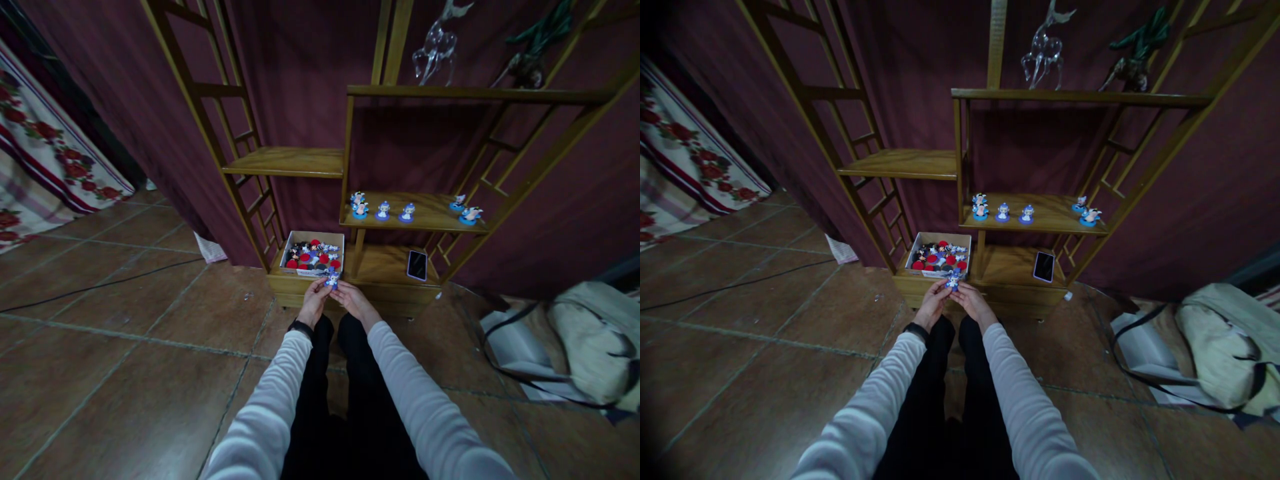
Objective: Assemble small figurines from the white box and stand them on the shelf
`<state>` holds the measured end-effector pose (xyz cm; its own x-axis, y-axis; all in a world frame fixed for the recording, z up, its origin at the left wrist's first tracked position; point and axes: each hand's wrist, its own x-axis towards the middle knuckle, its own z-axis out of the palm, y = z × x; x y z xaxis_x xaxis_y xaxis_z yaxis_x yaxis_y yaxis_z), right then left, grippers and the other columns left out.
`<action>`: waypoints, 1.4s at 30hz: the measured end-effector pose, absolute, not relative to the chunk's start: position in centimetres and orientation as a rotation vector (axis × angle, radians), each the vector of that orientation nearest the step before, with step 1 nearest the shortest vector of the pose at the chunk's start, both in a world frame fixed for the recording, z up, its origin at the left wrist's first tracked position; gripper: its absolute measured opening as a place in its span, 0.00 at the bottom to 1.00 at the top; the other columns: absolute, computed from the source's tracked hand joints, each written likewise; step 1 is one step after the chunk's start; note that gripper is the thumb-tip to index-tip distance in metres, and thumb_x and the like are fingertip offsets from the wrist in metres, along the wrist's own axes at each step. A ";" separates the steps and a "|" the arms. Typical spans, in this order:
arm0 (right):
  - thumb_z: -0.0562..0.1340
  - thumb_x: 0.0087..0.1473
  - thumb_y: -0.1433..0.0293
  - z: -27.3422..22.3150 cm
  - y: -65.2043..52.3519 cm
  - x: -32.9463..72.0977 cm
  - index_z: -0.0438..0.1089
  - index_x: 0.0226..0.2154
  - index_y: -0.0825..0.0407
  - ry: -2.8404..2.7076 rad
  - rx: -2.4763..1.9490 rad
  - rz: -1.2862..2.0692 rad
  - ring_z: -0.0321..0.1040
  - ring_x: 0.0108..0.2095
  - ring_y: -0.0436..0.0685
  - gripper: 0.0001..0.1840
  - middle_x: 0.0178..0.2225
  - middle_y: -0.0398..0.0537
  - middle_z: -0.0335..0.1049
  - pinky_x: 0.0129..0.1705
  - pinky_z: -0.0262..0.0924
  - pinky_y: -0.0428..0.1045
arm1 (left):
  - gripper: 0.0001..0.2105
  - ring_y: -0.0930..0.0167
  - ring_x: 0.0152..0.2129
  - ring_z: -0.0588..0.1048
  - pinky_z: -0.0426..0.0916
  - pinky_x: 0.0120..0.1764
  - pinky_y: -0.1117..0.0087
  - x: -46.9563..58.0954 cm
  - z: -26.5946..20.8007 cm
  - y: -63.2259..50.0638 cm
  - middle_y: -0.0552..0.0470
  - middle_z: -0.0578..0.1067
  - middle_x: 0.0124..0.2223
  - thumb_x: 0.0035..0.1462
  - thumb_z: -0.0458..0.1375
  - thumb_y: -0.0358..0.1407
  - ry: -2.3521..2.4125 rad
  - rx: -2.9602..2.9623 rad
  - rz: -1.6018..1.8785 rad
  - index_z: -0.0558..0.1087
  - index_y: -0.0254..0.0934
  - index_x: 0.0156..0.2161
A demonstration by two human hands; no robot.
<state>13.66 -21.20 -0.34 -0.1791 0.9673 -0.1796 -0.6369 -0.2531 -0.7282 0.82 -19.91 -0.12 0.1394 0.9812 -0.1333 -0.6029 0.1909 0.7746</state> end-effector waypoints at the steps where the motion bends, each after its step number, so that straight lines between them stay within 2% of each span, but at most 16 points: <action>1: 0.64 0.44 0.74 -0.3 -21.2 13.6 0.70 0.36 0.53 -0.612 -0.757 1.710 0.71 0.38 0.53 0.12 0.35 0.48 0.74 0.49 0.61 0.53 | 0.19 0.75 0.29 0.73 0.63 0.37 0.72 0.8 -0.2 -19.9 0.52 0.76 0.33 0.36 0.67 0.25 0.735 0.646 1.259 0.72 0.35 0.39; 9: 0.63 0.42 0.78 -0.7 -21.1 13.5 0.72 0.34 0.52 -0.594 -0.745 1.661 0.70 0.40 0.52 0.12 0.36 0.45 0.75 0.52 0.60 0.52 | 0.17 0.75 0.30 0.72 0.63 0.37 0.73 0.7 -0.5 -19.8 0.53 0.75 0.33 0.38 0.67 0.28 0.710 0.654 1.211 0.73 0.36 0.38; 13: 0.63 0.43 0.78 -0.6 -21.1 13.5 0.72 0.33 0.53 -0.595 -0.769 1.621 0.70 0.41 0.52 0.10 0.37 0.47 0.74 0.51 0.60 0.52 | 0.13 0.74 0.31 0.71 0.64 0.38 0.72 0.2 -0.4 -19.6 0.49 0.75 0.36 0.49 0.61 0.39 0.671 0.550 1.143 0.73 0.36 0.40; 17: 0.63 0.42 0.78 -0.7 -21.0 13.5 0.71 0.32 0.54 -0.577 -0.789 1.574 0.70 0.41 0.52 0.10 0.37 0.47 0.74 0.50 0.61 0.51 | 0.25 0.68 0.36 0.71 0.66 0.40 0.67 -0.5 -0.2 -19.5 0.42 0.74 0.41 0.54 0.49 0.53 0.593 0.410 1.089 0.72 0.34 0.45; 20: 0.64 0.42 0.78 -1.0 -20.9 13.4 0.72 0.32 0.54 -0.567 -0.794 1.560 0.70 0.41 0.52 0.10 0.37 0.47 0.74 0.50 0.62 0.51 | 0.32 0.64 0.41 0.71 0.66 0.42 0.64 -0.8 -0.1 -19.5 0.37 0.72 0.46 0.53 0.43 0.57 0.564 0.342 1.084 0.71 0.32 0.47; 25: 0.64 0.41 0.78 -1.3 -20.8 13.4 0.72 0.33 0.54 -0.555 -0.799 1.532 0.71 0.41 0.53 0.12 0.38 0.47 0.74 0.50 0.62 0.52 | 0.35 0.60 0.48 0.68 0.65 0.45 0.60 -1.1 0.1 -19.6 0.34 0.68 0.53 0.53 0.37 0.58 0.505 0.223 1.156 0.69 0.30 0.48; 31: 0.65 0.40 0.76 -1.5 -20.7 13.4 0.72 0.34 0.54 -0.595 -0.797 1.542 0.70 0.43 0.54 0.13 0.40 0.48 0.74 0.51 0.61 0.53 | 0.38 0.58 0.52 0.64 0.64 0.47 0.58 -1.0 0.2 -19.7 0.32 0.64 0.56 0.54 0.34 0.58 0.417 0.117 1.198 0.65 0.27 0.52; 38: 0.66 0.39 0.75 -1.4 -20.8 13.5 0.72 0.34 0.53 -0.628 -0.792 1.550 0.69 0.45 0.55 0.14 0.42 0.48 0.73 0.52 0.60 0.54 | 0.32 0.59 0.53 0.64 0.64 0.48 0.59 -1.0 0.1 -19.7 0.33 0.63 0.57 0.57 0.39 0.51 0.383 0.129 1.181 0.64 0.26 0.54; 42: 0.66 0.38 0.75 -1.2 -20.8 13.5 0.72 0.35 0.53 -0.621 -0.799 1.544 0.68 0.46 0.56 0.15 0.43 0.48 0.72 0.53 0.59 0.55 | 0.24 0.62 0.50 0.67 0.65 0.47 0.62 -1.1 0.0 -19.6 0.36 0.66 0.55 0.58 0.44 0.43 0.427 0.186 1.130 0.66 0.29 0.52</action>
